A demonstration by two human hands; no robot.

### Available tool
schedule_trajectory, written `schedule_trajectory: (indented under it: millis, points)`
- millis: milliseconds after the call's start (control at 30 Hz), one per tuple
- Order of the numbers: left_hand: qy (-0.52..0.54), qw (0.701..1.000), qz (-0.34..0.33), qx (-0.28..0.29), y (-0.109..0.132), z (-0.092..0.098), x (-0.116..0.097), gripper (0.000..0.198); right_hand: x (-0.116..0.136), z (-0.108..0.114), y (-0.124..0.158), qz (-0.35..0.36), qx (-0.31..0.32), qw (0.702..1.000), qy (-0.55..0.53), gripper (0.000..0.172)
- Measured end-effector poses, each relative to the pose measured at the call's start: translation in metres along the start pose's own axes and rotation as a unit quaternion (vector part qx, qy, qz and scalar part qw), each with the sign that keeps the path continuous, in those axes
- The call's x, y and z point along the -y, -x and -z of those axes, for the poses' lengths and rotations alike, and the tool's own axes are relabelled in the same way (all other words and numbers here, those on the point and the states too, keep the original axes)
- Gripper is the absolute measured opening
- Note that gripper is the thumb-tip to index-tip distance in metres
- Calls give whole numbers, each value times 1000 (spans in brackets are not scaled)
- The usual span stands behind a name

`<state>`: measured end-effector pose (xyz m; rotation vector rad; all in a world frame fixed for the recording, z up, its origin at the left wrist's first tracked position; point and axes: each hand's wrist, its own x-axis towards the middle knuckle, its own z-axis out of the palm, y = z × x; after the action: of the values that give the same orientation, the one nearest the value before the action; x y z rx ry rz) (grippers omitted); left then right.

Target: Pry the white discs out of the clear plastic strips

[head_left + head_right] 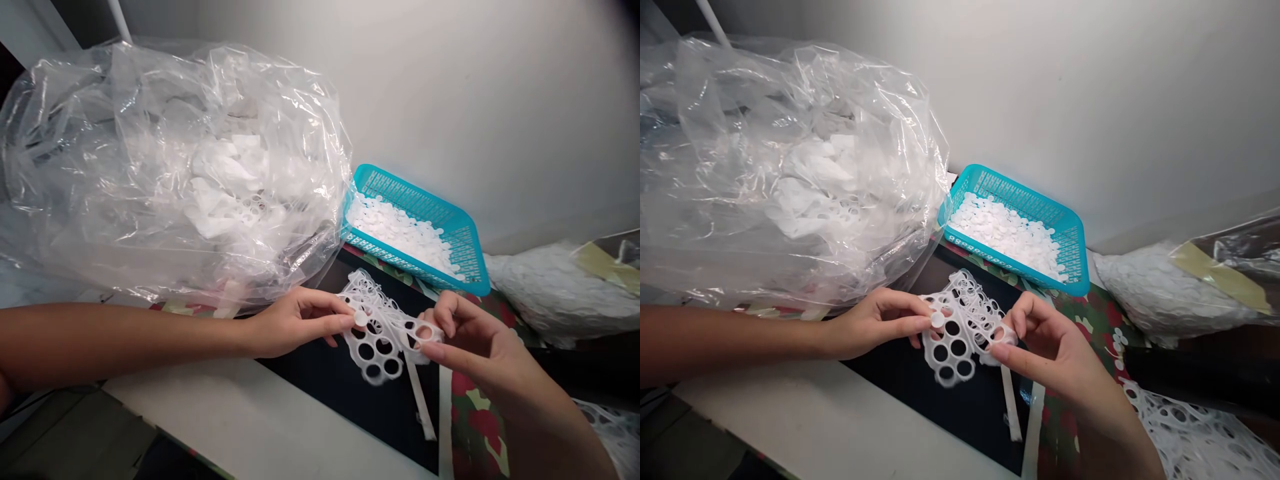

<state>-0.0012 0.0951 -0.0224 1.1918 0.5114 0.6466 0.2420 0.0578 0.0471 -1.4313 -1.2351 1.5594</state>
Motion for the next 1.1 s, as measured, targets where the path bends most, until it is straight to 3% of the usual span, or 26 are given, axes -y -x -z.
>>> schedule_trajectory:
  millis: [133,267,433,767,967,1100]
  points:
    - [-10,1000,16,14,-1,1,0,17,1,-6,4,-20,36,999,-2,29]
    - [-66,998,-8,8,2,0,0,17,0,-16,1,-28,33,999,9,21]
    - [-140,989,-35,32,5,0,3,20,-3,-29,-2,36,-6,999,36,10]
    - [-200,978,-61,8,6,0,6,22,-1,-34,10,58,-64,986,146,22]
    - [-250,964,-88,-38,6,-1,4,21,3,-35,12,49,-94,985,138,16]
    - [-293,950,-108,-8,6,-2,4,18,-6,-39,9,57,-71,977,194,17]
